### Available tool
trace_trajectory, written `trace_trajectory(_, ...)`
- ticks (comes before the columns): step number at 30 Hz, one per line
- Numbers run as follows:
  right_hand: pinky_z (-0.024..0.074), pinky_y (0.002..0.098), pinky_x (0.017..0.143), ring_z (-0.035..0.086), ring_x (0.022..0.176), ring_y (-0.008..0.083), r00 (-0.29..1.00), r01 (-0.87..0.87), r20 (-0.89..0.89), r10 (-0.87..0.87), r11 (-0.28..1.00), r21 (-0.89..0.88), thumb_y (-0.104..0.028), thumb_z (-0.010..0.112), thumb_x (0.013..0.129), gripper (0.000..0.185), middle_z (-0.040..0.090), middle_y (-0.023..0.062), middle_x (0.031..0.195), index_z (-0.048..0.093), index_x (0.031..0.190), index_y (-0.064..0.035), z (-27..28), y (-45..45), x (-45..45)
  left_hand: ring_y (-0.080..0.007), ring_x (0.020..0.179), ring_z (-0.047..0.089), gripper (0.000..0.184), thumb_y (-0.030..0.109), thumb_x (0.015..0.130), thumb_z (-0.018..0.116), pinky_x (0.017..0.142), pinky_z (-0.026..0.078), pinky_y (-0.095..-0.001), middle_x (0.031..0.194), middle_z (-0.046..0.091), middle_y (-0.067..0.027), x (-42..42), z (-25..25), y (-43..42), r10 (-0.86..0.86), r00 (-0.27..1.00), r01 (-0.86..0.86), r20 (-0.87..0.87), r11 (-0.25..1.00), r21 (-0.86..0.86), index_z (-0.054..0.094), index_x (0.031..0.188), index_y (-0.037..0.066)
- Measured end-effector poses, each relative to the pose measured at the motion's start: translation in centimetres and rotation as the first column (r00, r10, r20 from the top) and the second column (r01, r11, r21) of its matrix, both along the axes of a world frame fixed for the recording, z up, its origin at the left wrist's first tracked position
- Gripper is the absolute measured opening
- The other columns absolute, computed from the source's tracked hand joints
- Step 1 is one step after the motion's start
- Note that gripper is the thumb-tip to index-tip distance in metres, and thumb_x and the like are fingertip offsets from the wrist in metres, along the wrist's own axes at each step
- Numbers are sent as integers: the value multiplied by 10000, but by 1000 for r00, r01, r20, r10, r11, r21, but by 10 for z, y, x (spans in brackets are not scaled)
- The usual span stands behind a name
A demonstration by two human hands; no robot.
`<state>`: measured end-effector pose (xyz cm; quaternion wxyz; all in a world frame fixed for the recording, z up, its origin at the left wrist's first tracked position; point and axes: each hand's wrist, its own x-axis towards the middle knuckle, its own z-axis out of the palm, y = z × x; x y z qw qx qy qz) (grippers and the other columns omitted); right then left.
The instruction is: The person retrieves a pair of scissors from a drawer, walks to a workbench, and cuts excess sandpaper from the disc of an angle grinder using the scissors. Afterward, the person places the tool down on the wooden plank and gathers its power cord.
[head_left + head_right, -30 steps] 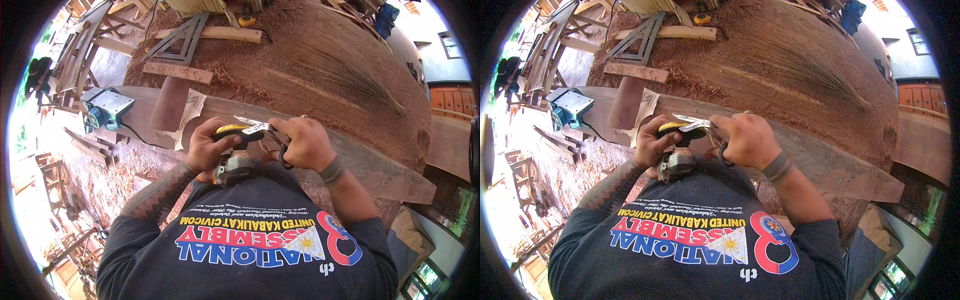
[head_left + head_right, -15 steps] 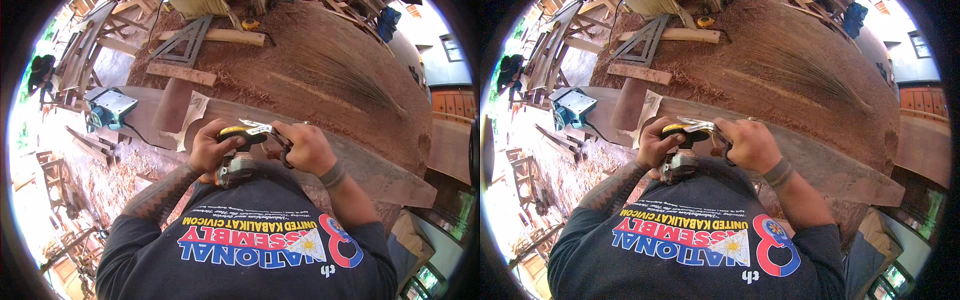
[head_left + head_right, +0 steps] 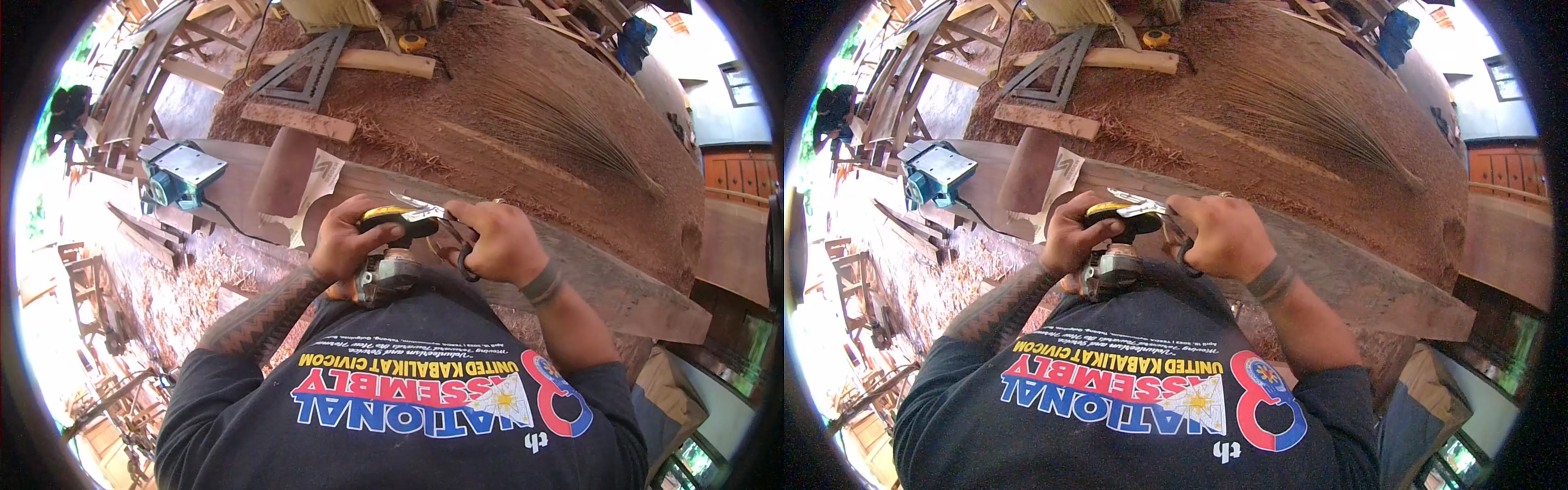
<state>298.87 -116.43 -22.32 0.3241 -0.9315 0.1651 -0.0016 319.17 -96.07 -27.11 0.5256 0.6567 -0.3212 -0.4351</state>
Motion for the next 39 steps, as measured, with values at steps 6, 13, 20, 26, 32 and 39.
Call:
trace_trajectory(6,559,506,729,716,837,394,999,-23,37,25,998,-59,-284,757,825,368,719,176,844,728,1163,-140,-2,-1,-1,-135,900,645,305,216,905,868,788,516,-309,963,674,-41,2,-5,2,-13,996,14,92,1000,-4,785,1115,12)
trace_trajectory(13,565,483,719,713,843,394,999,-18,44,16,999,45,-272,763,853,333,710,191,844,715,1147,-121,4,-2,1,-155,886,635,225,187,910,850,776,505,-313,961,670,-60,-1,-4,7,79,990,-67,114,992,-106,789,1039,14)
trace_trajectory(20,558,498,839,693,936,428,994,31,104,-45,991,130,-264,817,791,457,716,201,962,720,1211,-112,5,5,2,-161,876,619,245,190,891,861,781,497,-317,942,641,-55,2,0,7,-9,971,30,240,996,-86,782,1036,8)
trace_trajectory(26,554,436,831,703,942,363,1000,-10,18,8,996,89,-298,924,720,611,733,173,1021,714,1250,-77,-3,0,2,-180,832,608,276,246,854,901,734,488,-337,892,622,-57,-3,-2,6,77,975,-55,207,993,-108,781,971,27)
trace_trajectory(32,556,508,784,705,911,422,996,0,85,-12,990,138,-215,766,812,389,726,203,938,717,1181,-104,-5,1,-1,-173,836,600,266,236,862,892,734,486,-338,891,614,-52,-3,-5,6,99,970,-80,224,993,-92,771,961,21)
trace_trajectory(39,562,497,742,710,862,416,997,29,66,-38,992,124,-215,741,841,329,724,198,898,717,1152,-111,-8,4,-2,-170,829,586,257,226,872,880,727,478,-332,885,594,-44,-2,-5,6,102,972,-80,212,991,-109,769,975,18)
